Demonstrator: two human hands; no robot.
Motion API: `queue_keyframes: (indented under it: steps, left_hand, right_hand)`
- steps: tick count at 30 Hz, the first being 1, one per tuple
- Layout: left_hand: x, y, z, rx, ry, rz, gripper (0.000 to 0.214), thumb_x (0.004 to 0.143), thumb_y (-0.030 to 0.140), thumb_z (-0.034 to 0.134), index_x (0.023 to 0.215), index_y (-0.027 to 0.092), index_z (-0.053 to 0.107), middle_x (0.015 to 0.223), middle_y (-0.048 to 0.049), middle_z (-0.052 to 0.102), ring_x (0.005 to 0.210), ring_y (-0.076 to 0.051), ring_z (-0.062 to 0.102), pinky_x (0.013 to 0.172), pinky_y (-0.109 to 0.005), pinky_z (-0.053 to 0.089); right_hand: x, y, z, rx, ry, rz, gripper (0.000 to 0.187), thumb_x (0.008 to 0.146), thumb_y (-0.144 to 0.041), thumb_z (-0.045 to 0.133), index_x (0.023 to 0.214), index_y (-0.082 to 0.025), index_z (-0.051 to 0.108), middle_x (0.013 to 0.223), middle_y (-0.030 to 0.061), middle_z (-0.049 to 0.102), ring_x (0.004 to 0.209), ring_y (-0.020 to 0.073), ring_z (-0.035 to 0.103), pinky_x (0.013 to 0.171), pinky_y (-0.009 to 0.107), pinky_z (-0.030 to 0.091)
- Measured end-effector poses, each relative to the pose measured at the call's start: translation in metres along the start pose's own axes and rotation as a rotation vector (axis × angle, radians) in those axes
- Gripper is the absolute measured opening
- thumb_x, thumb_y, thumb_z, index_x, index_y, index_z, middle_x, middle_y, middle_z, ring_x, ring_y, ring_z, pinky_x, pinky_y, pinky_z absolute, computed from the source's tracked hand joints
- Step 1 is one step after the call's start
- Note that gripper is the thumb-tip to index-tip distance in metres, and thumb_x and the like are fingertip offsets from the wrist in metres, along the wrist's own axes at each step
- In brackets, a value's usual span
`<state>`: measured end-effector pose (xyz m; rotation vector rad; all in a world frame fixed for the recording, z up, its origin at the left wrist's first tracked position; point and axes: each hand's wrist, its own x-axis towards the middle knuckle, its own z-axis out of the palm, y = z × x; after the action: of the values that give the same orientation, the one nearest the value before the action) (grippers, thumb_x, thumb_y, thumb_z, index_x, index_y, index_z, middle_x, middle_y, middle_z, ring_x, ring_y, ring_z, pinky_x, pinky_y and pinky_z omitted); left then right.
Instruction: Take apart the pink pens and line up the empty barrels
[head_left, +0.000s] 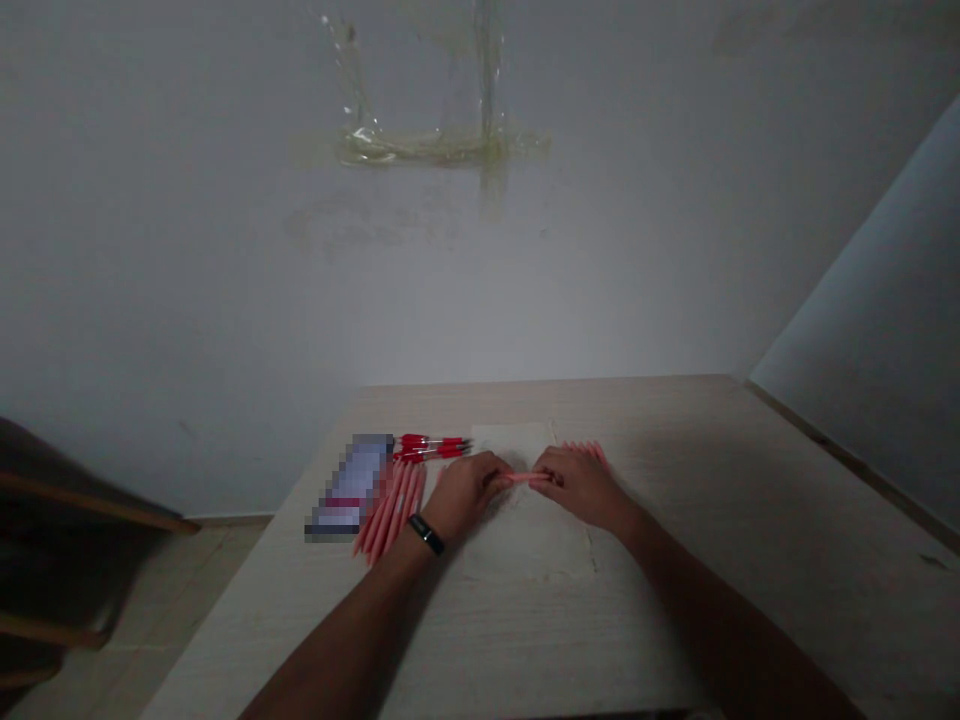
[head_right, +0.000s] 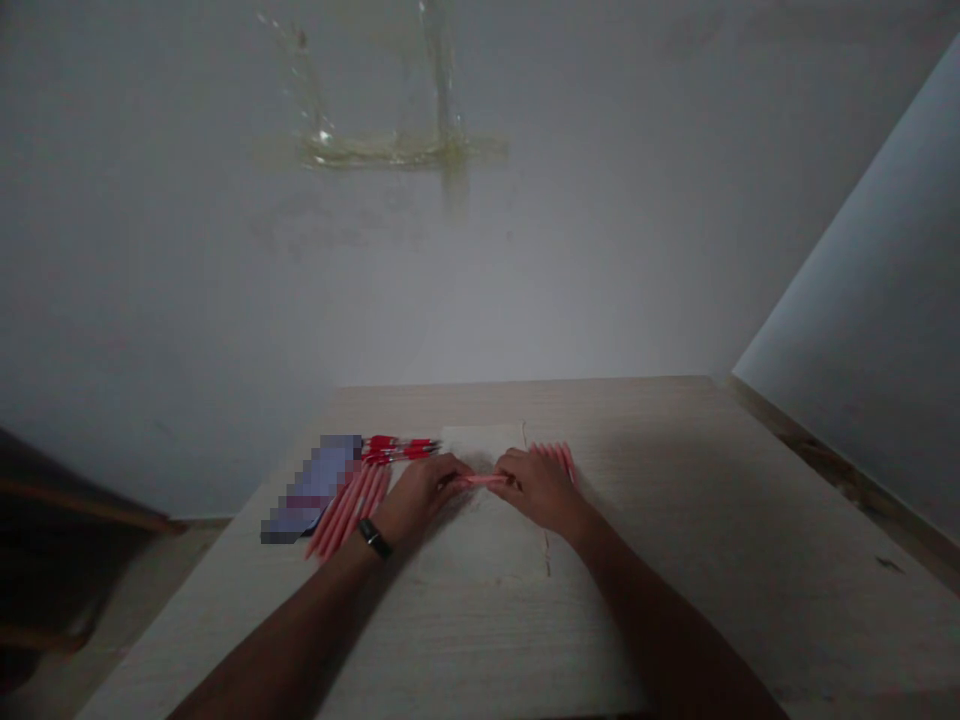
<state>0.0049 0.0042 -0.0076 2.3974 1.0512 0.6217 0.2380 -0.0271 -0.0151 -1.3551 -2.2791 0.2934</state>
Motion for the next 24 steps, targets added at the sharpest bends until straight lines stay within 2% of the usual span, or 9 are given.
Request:
queue_keyframes:
  steps: [6, 9, 13, 15, 17, 20, 24]
  left_hand:
    - [-0.0014, -0.0031, 0.0024, 0.037, 0.048, 0.003, 0.026, 0.095, 0.038, 0.053, 0.101, 0.022, 0.072, 0.094, -0.0058, 0.07, 0.086, -0.019, 0.063, 0.076, -0.026, 0.045]
    - [-0.0012, -0.0037, 0.0032, 0.045, 0.037, 0.003, 0.024, 0.095, 0.037, 0.053, 0.101, 0.022, 0.072, 0.094, -0.0051, 0.07, 0.087, -0.018, 0.063, 0.076, -0.026, 0.044]
    - [-0.0003, -0.0018, 0.0043, 0.036, 0.017, 0.007, 0.024, 0.096, 0.035, 0.053, 0.099, 0.022, 0.073, 0.093, -0.0045, 0.071, 0.086, -0.018, 0.064, 0.076, -0.026, 0.044]
    - [-0.0003, -0.0003, 0.0045, 0.028, 0.018, 0.008, 0.024, 0.096, 0.034, 0.052, 0.098, 0.022, 0.073, 0.094, -0.0045, 0.071, 0.086, -0.018, 0.064, 0.075, -0.025, 0.044]
    - [-0.0006, 0.0008, 0.0045, 0.034, 0.03, 0.004, 0.023, 0.096, 0.034, 0.053, 0.099, 0.022, 0.072, 0.094, -0.0046, 0.071, 0.086, -0.018, 0.064, 0.074, -0.025, 0.043]
    - [-0.001, 0.0011, 0.0047, 0.047, 0.053, -0.001, 0.023, 0.095, 0.035, 0.054, 0.101, 0.023, 0.072, 0.093, -0.0041, 0.07, 0.085, -0.017, 0.063, 0.073, -0.024, 0.043]
    - [-0.0013, 0.0012, 0.0058, 0.045, 0.068, 0.015, 0.023, 0.096, 0.037, 0.054, 0.103, 0.024, 0.072, 0.094, -0.0033, 0.07, 0.085, -0.016, 0.062, 0.073, -0.024, 0.042]
  right_hand:
    - [-0.0001, -0.0046, 0.0001, -0.041, 0.044, 0.032, 0.036, 0.103, -0.037, 0.042, 0.081, -0.02, 0.065, 0.086, 0.0005, 0.065, 0.08, 0.0144, 0.055, 0.078, 0.029, 0.03]
    - [-0.0001, -0.0054, 0.0014, -0.064, 0.032, 0.063, 0.03, 0.1, -0.038, 0.049, 0.082, -0.021, 0.065, 0.09, 0.0003, 0.064, 0.082, 0.015, 0.054, 0.079, 0.03, 0.029]
    - [-0.0003, -0.007, 0.0027, -0.076, 0.056, 0.1, 0.008, 0.088, -0.031, 0.068, 0.088, -0.024, 0.063, 0.091, -0.0019, 0.064, 0.083, 0.0159, 0.053, 0.079, 0.031, 0.028]
    - [-0.0008, -0.0081, 0.0027, -0.076, 0.074, 0.127, 0.011, 0.084, -0.026, 0.071, 0.089, -0.024, 0.061, 0.088, -0.0024, 0.064, 0.083, 0.0164, 0.052, 0.08, 0.031, 0.028]
    - [-0.0015, -0.0085, 0.0018, -0.045, 0.069, 0.134, 0.015, 0.083, -0.03, 0.071, 0.094, -0.025, 0.062, 0.088, -0.0018, 0.065, 0.084, 0.0169, 0.053, 0.081, 0.031, 0.03]
    - [-0.0024, -0.007, -0.0003, -0.007, 0.056, 0.103, 0.019, 0.091, -0.042, 0.062, 0.099, -0.025, 0.064, 0.092, 0.0001, 0.066, 0.086, 0.0171, 0.055, 0.082, 0.031, 0.032]
    - [-0.0024, -0.0039, -0.0003, -0.031, 0.003, 0.05, 0.036, 0.103, -0.039, 0.039, 0.086, -0.022, 0.066, 0.089, 0.0015, 0.067, 0.084, 0.0162, 0.056, 0.081, 0.031, 0.032]
